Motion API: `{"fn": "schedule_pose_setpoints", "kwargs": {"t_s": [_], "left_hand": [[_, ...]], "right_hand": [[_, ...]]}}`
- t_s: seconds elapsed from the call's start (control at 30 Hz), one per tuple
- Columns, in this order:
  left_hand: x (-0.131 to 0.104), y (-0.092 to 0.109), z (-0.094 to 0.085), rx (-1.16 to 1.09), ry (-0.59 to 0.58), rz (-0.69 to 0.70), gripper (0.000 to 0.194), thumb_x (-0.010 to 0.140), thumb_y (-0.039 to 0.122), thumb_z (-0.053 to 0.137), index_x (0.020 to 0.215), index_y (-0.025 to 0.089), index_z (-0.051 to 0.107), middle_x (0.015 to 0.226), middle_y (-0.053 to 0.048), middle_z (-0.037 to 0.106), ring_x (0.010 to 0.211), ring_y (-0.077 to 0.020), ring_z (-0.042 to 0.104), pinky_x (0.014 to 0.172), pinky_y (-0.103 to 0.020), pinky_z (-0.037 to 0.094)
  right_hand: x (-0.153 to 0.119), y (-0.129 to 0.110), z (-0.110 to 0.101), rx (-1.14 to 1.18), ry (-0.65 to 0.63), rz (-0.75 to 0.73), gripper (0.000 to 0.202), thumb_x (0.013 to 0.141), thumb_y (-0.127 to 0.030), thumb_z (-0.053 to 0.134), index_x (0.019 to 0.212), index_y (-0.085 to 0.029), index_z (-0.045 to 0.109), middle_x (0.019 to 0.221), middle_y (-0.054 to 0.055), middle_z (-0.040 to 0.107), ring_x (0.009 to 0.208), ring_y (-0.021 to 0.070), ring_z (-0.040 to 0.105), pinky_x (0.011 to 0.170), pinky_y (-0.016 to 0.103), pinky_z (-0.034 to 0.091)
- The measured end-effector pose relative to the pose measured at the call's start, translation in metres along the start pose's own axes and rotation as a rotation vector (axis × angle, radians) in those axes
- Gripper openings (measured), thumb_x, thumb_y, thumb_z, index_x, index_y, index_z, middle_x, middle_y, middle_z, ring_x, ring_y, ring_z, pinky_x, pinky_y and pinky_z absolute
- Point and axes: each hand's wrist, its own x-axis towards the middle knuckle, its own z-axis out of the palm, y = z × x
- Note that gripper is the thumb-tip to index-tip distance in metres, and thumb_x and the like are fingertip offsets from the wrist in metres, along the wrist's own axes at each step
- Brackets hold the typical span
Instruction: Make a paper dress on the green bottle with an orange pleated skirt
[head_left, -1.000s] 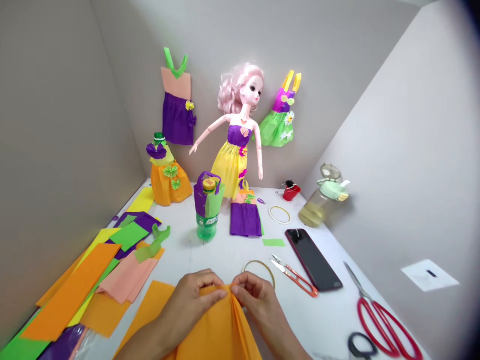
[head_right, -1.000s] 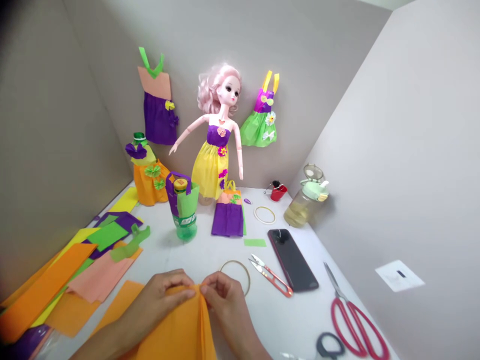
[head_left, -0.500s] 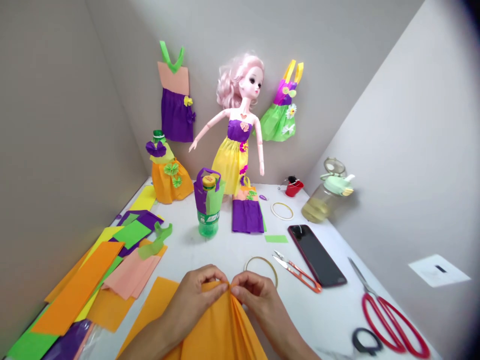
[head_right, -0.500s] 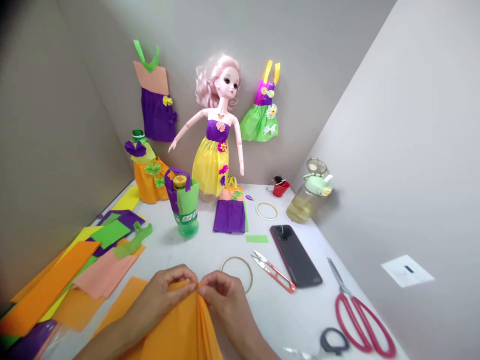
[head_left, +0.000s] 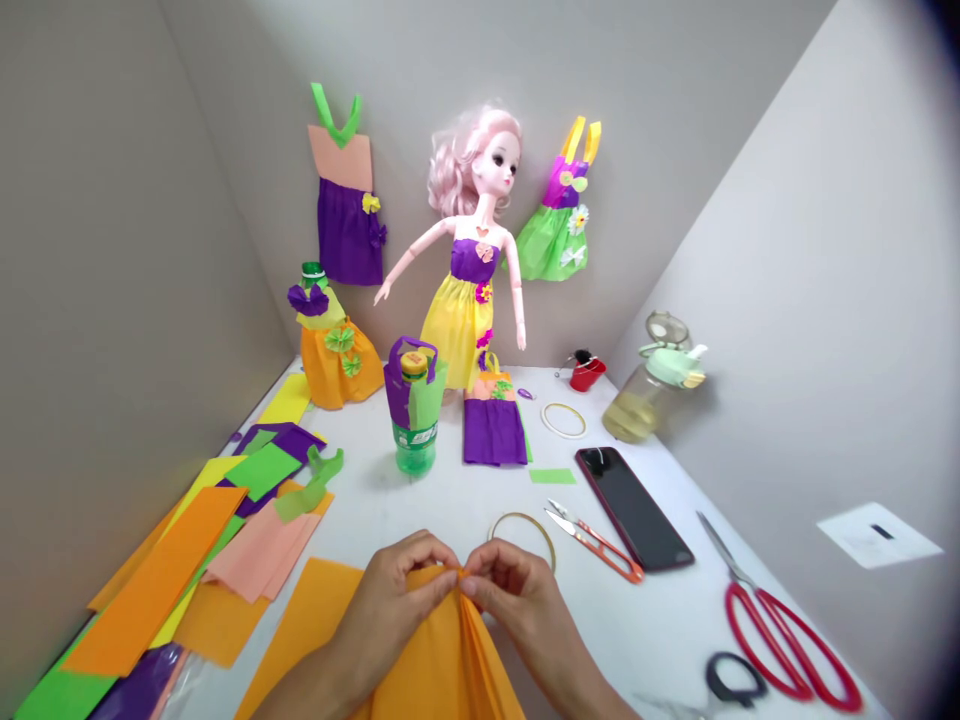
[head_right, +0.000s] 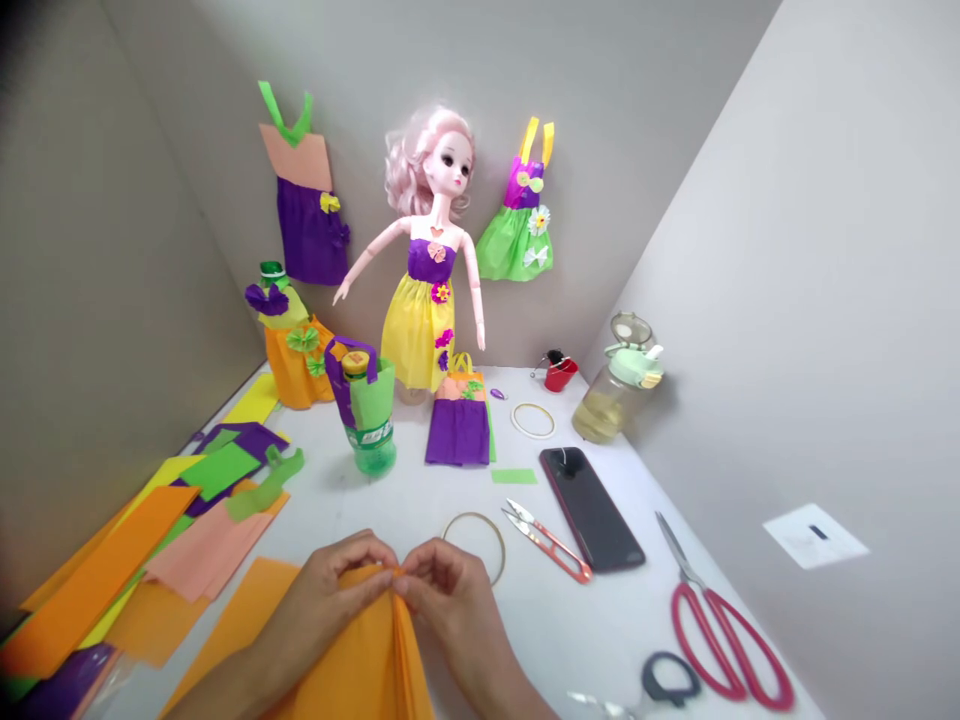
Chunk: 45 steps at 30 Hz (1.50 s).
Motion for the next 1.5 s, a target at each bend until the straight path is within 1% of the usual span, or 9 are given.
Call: {"fn": "schedule_pose_setpoints", "kwargs": {"t_s": [0.27,0.4,0.5,0.67,0.83,0.97,1.27,1.37,1.5], "left_hand": [[-0.0006,-0.0047,0.0022,-0.011,-0.002,0.025,0.014,0.082,0.032,0.063,0.077,0.020,0.066,0.077,0.001,0.062,0.078,-0.0175,0.056,0.074,-0.024,0.038],[-0.0006,-0.0030,0.0024,0.022,0.021,-0.034,0.017,0.080,0.034,0.064,0.072,0.019,0.063,0.072,0.002,0.061,0.076,-0.0178,0.054,0.071,-0.025,0.037],[-0.0003,-0.0009,0.0006,0.029,0.005,-0.078,0.018,0.079,0.036,0.063,0.075,0.019,0.066,0.072,0.001,0.063,0.077,-0.0190,0.055,0.071,-0.026,0.038],[-0.0005,0.0014,-0.0030,0.004,-0.045,-0.062,0.017,0.080,0.034,0.063,0.082,0.021,0.073,0.081,0.000,0.070,0.084,-0.0204,0.059,0.077,-0.026,0.040],[-0.0009,0.0009,-0.0022,-0.012,-0.020,-0.065,0.015,0.079,0.032,0.064,0.078,0.020,0.072,0.076,0.001,0.068,0.080,-0.0190,0.058,0.074,-0.024,0.039],[-0.0019,0.0001,0.0002,-0.028,0.014,-0.047,0.016,0.080,0.034,0.064,0.075,0.020,0.070,0.074,0.001,0.067,0.078,-0.0183,0.057,0.073,-0.024,0.039],[-0.0052,-0.0074,0.0061,0.014,0.104,0.095,0.020,0.084,0.037,0.064,0.074,0.020,0.068,0.073,0.000,0.060,0.075,-0.0179,0.055,0.072,-0.026,0.038],[-0.0065,-0.0081,0.0054,0.029,0.103,0.102,0.021,0.084,0.038,0.065,0.074,0.020,0.069,0.072,0.000,0.058,0.073,-0.0173,0.054,0.070,-0.026,0.038],[-0.0067,-0.0056,0.0024,0.050,0.051,0.087,0.024,0.087,0.041,0.062,0.078,0.021,0.072,0.075,0.000,0.056,0.076,-0.0180,0.055,0.072,-0.026,0.038]], "right_hand": [[0.0016,-0.0015,0.0014,0.013,0.017,0.023,0.041,0.056,-0.045,0.088,0.070,-0.014,0.064,0.056,-0.003,0.057,0.054,0.0084,0.047,0.055,0.021,0.034],[0.0012,-0.0016,0.0011,0.002,0.014,0.034,0.040,0.057,-0.045,0.087,0.070,-0.014,0.067,0.057,-0.002,0.059,0.055,0.0092,0.048,0.056,0.022,0.035],[0.0010,-0.0006,0.0007,0.009,0.015,0.030,0.039,0.057,-0.045,0.087,0.070,-0.015,0.067,0.057,-0.002,0.059,0.055,0.0098,0.048,0.056,0.023,0.036],[0.0016,0.0001,0.0003,0.014,0.026,0.021,0.039,0.055,-0.045,0.088,0.070,-0.015,0.067,0.058,-0.002,0.060,0.055,0.0097,0.049,0.056,0.023,0.036],[0.0011,-0.0022,0.0014,0.022,0.030,0.028,0.041,0.053,-0.045,0.089,0.069,-0.014,0.066,0.055,-0.003,0.058,0.054,0.0087,0.047,0.055,0.022,0.034],[-0.0005,-0.0045,0.0020,0.022,0.033,0.022,0.041,0.053,-0.045,0.089,0.069,-0.014,0.066,0.056,-0.003,0.057,0.055,0.0090,0.047,0.055,0.022,0.035],[-0.0042,-0.0066,0.0008,-0.002,0.016,-0.006,0.031,0.060,-0.040,0.086,0.068,-0.014,0.070,0.061,-0.001,0.060,0.059,0.0101,0.047,0.058,0.023,0.036],[-0.0051,-0.0060,-0.0009,-0.036,0.015,-0.025,0.029,0.062,-0.038,0.085,0.068,-0.014,0.071,0.063,0.000,0.061,0.061,0.0110,0.048,0.059,0.023,0.037],[-0.0049,-0.0051,-0.0027,-0.062,0.018,-0.042,0.026,0.065,-0.037,0.084,0.069,-0.015,0.072,0.063,0.000,0.061,0.062,0.0113,0.048,0.060,0.024,0.038]]}}
